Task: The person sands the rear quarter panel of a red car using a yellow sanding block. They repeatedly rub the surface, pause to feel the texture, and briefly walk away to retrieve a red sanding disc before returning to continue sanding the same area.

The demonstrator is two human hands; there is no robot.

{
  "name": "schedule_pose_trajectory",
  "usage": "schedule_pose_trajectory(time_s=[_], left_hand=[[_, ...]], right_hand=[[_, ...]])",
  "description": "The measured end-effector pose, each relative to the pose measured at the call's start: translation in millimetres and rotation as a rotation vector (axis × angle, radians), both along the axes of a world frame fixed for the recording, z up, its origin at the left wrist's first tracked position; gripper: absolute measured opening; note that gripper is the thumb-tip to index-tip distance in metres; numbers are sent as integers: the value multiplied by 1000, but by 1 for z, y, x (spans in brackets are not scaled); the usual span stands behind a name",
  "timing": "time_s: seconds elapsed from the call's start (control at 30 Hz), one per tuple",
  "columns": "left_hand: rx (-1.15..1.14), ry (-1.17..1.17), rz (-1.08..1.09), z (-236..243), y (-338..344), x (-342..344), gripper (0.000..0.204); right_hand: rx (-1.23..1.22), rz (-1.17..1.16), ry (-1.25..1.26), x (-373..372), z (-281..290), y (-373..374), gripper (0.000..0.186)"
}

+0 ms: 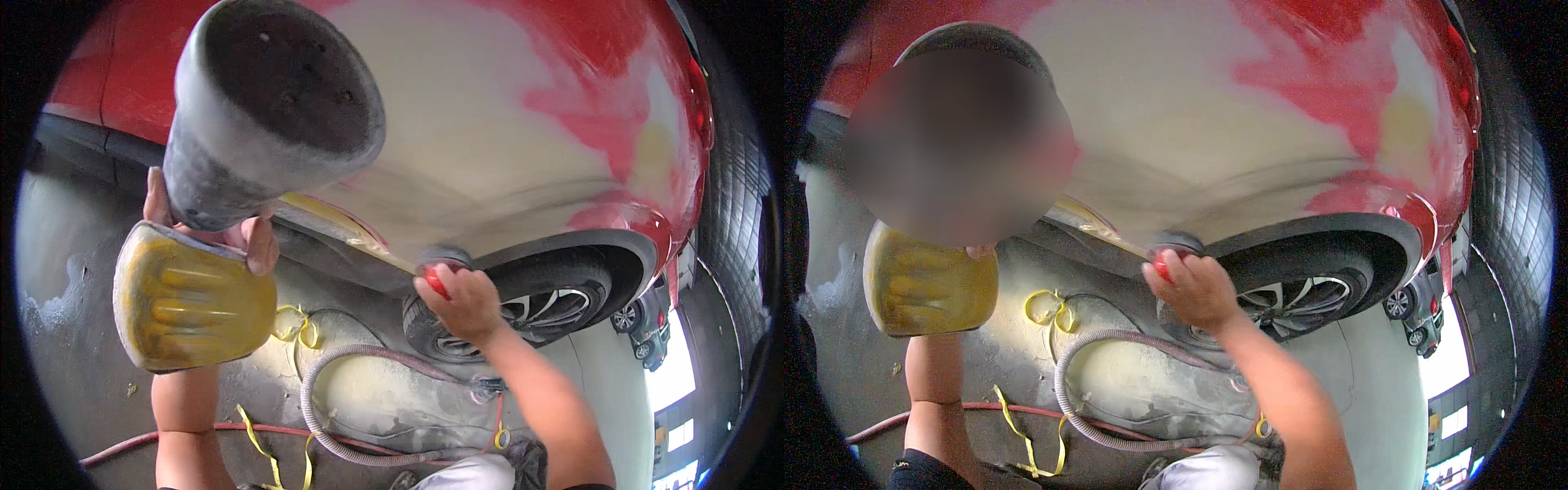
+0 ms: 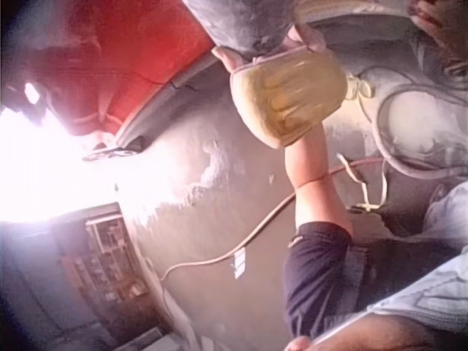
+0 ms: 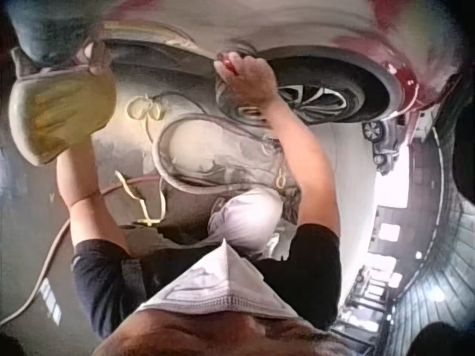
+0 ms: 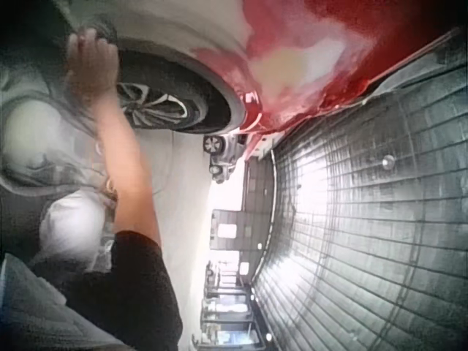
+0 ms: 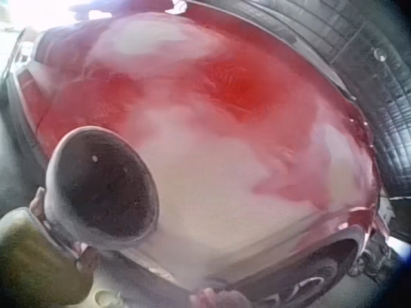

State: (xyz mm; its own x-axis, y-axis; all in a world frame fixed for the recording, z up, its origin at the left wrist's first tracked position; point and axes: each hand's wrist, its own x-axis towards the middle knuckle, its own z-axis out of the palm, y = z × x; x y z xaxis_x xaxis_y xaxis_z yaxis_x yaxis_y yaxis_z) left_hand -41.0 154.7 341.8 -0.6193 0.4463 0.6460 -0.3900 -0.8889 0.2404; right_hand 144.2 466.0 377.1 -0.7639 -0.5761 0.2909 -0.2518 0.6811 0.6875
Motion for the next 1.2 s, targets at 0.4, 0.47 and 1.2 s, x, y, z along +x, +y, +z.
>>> schedule_pose_trajectory(time_s=[0.4,0.47,1.2], left_hand=[[-23,-153,-95,14,-32,-16,102],[-23,-134,-153,10,-39,-23,101],[-66,-216,-17,-15,-57,-47,99]], right_hand=[[-83,86,6,-70,-7,-50,37],[-40,-155,-121,-21,-4,-5,31],[-7,72,440,-91,56,-58,45]])
